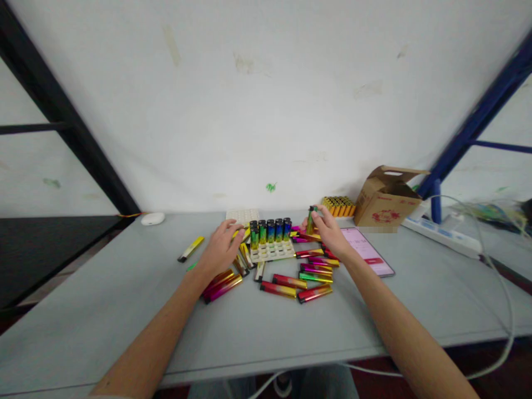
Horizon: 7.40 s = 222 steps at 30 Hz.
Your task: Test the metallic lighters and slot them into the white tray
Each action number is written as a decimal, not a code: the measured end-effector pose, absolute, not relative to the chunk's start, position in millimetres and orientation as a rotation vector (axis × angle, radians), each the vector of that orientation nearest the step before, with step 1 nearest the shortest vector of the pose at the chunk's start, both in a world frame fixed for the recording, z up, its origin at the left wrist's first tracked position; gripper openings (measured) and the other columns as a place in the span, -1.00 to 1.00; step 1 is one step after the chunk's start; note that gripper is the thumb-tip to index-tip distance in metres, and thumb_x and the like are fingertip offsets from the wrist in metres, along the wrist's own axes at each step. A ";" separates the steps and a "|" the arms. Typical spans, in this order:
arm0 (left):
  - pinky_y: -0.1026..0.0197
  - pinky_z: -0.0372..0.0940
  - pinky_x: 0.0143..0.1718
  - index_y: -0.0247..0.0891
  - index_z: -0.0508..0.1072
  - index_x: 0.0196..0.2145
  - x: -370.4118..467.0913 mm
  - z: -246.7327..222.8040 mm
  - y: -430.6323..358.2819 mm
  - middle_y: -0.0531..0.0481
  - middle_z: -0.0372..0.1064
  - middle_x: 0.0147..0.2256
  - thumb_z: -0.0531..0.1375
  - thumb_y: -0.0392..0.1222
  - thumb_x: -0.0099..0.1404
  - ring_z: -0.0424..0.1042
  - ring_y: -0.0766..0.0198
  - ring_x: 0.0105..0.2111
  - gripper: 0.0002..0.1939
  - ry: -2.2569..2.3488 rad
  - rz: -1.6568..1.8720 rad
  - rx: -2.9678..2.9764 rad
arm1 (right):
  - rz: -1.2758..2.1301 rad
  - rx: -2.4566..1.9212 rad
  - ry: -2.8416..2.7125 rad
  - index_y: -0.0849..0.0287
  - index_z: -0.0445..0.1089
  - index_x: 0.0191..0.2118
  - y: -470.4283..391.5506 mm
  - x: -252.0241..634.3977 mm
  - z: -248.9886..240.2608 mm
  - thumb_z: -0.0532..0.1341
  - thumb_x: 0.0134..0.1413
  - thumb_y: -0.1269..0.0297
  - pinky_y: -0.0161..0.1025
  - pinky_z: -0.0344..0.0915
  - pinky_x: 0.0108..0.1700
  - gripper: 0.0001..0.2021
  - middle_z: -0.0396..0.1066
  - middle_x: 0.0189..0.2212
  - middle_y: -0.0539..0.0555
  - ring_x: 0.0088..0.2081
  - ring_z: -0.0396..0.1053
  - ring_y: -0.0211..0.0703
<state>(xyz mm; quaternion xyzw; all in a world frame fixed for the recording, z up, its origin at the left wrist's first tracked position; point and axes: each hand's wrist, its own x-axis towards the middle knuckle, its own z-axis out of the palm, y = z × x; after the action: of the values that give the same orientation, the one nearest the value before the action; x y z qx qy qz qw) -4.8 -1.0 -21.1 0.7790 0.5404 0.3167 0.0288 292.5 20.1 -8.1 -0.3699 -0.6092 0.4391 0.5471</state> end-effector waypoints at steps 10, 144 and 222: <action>-0.04 0.10 0.21 -0.32 0.41 -0.05 -5.0 -22.1 -0.1 -0.22 0.25 0.03 -0.17 0.02 0.41 0.23 0.06 0.12 -0.50 1.644 0.988 2.412 | 1.329 -0.854 -1.293 0.09 0.25 -0.22 14.5 283.4 -4.9 0.29 -0.04 0.06 -0.46 0.06 -0.65 -0.68 0.21 -0.53 -0.12 -0.55 0.18 -0.36; 0.04 0.23 0.07 -0.29 0.42 -0.12 1.0 -23.0 0.5 -0.16 0.38 -0.10 -0.12 -0.03 0.42 0.36 0.13 -0.06 -0.59 1.473 1.029 2.447 | 0.628 -0.871 -1.781 0.12 0.53 -0.23 -11.2 219.3 -21.2 0.32 -0.02 0.28 -0.17 0.36 -0.19 -0.82 0.55 -0.24 0.10 -0.23 0.46 -0.09; 0.02 0.30 -0.10 -0.26 0.21 0.12 -26.4 -31.1 11.4 -0.12 0.52 -0.18 0.09 -0.24 0.24 0.47 0.02 -0.15 -0.52 2.060 0.724 2.258 | 0.262 -1.092 -2.346 0.16 0.50 -0.35 31.5 320.7 -17.4 0.30 -0.08 0.35 -0.03 0.23 0.06 -0.90 0.46 -0.15 0.14 -0.05 0.36 0.00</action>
<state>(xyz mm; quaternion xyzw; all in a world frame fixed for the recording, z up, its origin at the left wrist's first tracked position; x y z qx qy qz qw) -26.4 11.4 -31.1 0.7188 0.6559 0.2306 0.0004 320.7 31.5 -17.4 -0.4047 -0.8692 0.0972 0.2669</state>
